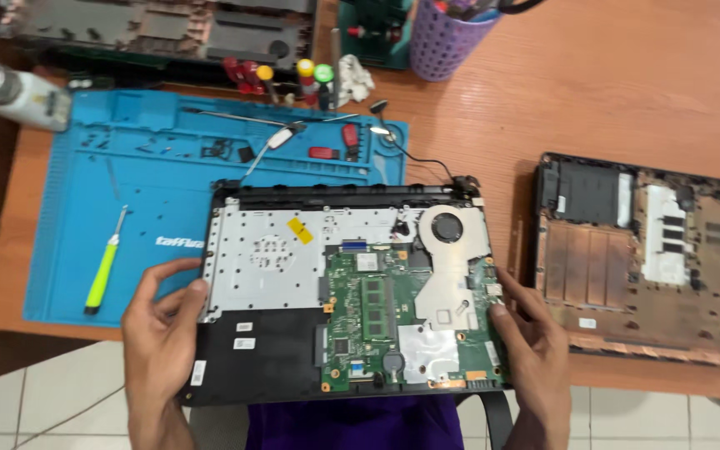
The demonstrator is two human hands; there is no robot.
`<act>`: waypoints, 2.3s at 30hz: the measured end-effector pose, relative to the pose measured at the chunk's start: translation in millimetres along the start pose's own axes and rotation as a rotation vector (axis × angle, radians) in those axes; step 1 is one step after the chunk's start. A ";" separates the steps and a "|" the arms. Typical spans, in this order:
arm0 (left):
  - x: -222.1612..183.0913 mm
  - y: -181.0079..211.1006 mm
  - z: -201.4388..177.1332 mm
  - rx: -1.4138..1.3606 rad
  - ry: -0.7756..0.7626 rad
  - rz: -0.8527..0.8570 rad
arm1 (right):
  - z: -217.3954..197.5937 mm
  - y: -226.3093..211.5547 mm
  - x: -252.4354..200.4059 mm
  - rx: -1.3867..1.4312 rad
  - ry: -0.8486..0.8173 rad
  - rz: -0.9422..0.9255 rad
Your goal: The person manipulates the internal hardware of an open laptop, tilting the screen, handling small connectors near the hinge, and using a screwdriver on a blue anti-static mat.
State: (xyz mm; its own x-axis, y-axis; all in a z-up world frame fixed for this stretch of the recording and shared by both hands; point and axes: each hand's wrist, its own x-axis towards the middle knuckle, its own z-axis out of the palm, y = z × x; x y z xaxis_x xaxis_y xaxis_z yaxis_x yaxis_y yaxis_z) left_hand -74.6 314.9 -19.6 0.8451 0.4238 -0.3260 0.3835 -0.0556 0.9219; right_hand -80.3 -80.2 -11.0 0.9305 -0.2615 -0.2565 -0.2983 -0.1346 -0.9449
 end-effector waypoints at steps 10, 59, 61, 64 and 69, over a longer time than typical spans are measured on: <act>-9.9 -9.6 11.7 0.100 0.042 -0.066 | 19.0 -0.7 -6.8 -0.437 0.083 -0.016; 114.0 38.1 9.6 0.386 -0.214 0.532 | 82.2 -48.8 -10.5 -1.161 0.090 -0.395; 115.9 43.6 5.2 0.416 -0.289 0.500 | 118.3 -67.6 -9.0 -0.910 -0.023 -0.448; 115.3 52.8 -2.0 0.491 -0.370 0.394 | 173.1 -89.0 14.1 -0.858 -0.273 -0.774; 124.5 54.7 -3.2 0.551 -0.427 0.564 | 244.8 -93.9 75.5 -0.831 -0.514 -0.922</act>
State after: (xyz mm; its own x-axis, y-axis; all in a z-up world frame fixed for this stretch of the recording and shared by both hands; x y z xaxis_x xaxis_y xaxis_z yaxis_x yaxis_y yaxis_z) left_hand 50.4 367.6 -9.1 0.9863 -0.1646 -0.0064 -0.0995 -0.6264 0.7731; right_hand 69.9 146.7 8.6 0.7792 0.5996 0.1823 0.6071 -0.6499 -0.4573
